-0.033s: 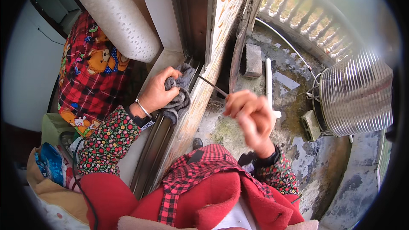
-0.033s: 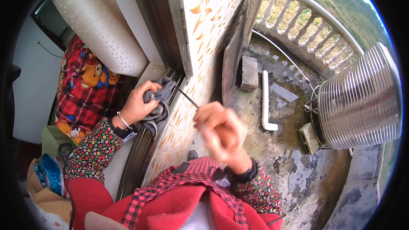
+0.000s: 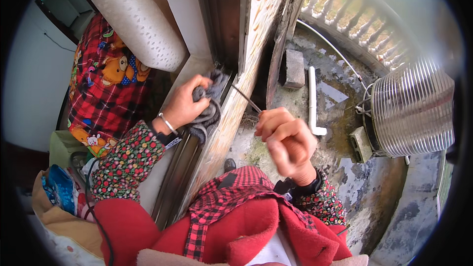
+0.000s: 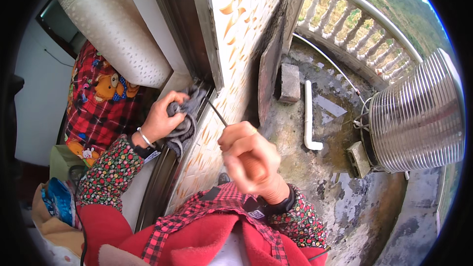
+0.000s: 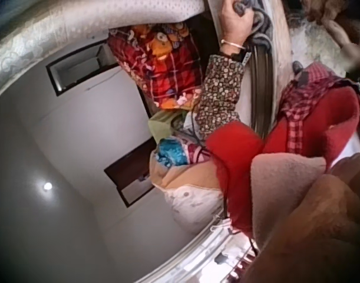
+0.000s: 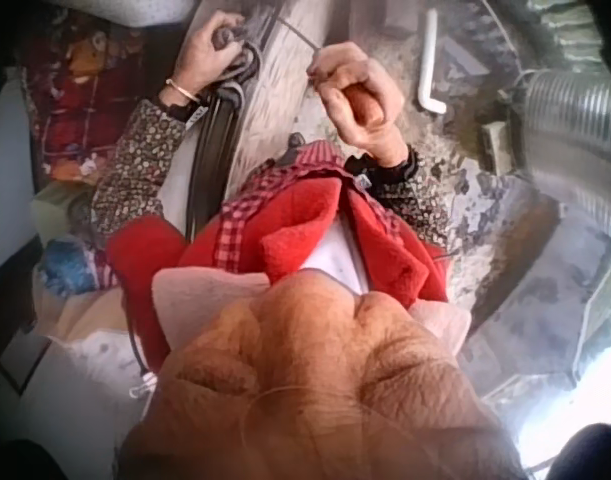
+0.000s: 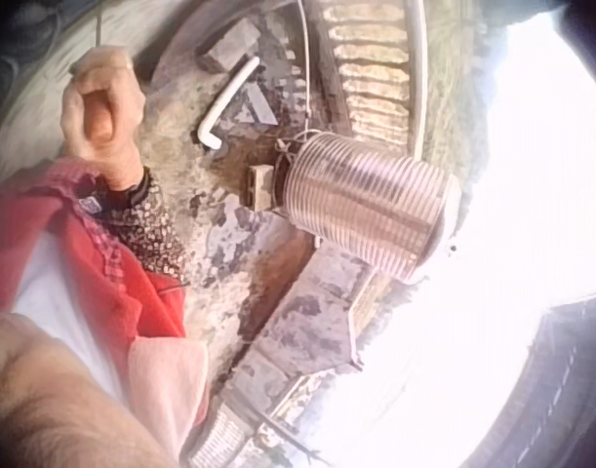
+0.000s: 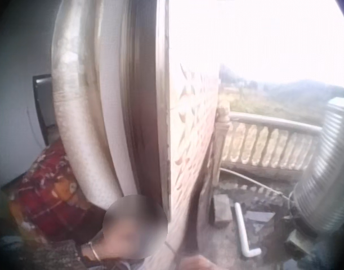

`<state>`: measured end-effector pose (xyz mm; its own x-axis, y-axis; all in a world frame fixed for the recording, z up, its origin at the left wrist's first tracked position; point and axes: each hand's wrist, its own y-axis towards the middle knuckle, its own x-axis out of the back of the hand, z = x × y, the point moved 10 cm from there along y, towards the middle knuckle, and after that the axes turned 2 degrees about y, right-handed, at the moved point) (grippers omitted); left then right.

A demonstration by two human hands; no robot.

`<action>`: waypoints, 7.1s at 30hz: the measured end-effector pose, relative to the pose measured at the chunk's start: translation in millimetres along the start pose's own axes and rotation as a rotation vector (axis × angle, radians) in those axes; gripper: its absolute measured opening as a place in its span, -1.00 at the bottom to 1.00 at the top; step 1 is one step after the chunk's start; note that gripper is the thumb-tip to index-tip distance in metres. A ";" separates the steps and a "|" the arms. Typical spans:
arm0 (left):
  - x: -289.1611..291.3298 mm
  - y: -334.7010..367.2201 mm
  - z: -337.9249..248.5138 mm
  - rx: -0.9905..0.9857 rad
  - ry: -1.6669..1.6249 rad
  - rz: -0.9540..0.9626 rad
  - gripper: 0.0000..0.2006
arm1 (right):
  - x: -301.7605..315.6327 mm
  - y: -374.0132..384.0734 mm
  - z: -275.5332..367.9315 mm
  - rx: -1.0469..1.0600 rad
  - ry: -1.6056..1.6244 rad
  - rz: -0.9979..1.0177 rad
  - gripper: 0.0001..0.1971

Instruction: The person cleans a window frame track using a cloth and a screwdriver. They repeatedly wipe the track and use the screwdriver to scrape debris from the groove, alternating between wiping and scraping along the length of the frame.

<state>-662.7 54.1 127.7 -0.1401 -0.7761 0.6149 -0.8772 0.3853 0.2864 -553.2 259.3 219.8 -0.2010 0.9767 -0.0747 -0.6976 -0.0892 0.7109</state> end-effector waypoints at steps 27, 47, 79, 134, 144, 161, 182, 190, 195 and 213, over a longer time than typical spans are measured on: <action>22.1 -13.4 18.6 0.039 0.016 -0.140 -0.65 | -12.4 3.9 -11.4 0.031 -0.010 0.004 -0.85; 7.7 -1.1 27.7 0.003 0.004 -0.075 -0.62 | -20.8 32.1 -16.4 -0.161 -0.081 0.010 -0.87; 9.7 -18.3 43.1 0.244 -0.122 0.070 -0.60 | -34.7 41.0 -18.7 -0.310 -0.077 0.143 -0.91; -9.5 46.1 75.7 -0.010 -0.144 0.108 -0.58 | -96.3 132.4 -56.0 -0.413 -0.470 0.358 -0.89; 17.0 0.4 43.5 0.162 -0.486 0.145 -0.62 | -63.5 117.0 13.0 -0.439 -0.462 0.230 -0.90; -9.3 39.1 21.1 -0.112 0.149 -0.053 -0.51 | -53.5 95.3 -29.6 -0.318 -0.525 0.233 -0.97; -10.2 48.6 39.3 -0.076 -0.024 0.007 -0.55 | -74.7 105.8 -24.5 -0.308 -0.541 0.329 -0.91; -23.3 26.6 73.2 -0.113 -0.160 0.179 -0.54 | -111.6 126.4 -38.3 -0.502 -0.383 0.416 -0.92; -22.4 54.3 67.3 -0.154 -0.131 -0.084 -0.54 | -111.4 133.4 -50.0 -0.470 -0.608 0.385 -0.92; -12.9 8.7 35.2 -0.061 -0.120 0.262 -0.58 | -87.1 129.7 -29.8 -0.485 -0.403 0.371 -0.87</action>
<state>-684.7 49.9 96.4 -0.4145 -0.6983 0.5835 -0.7754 0.6067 0.1753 -646.7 156.9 297.7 -0.2802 0.8531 0.4402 -0.8777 -0.4134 0.2425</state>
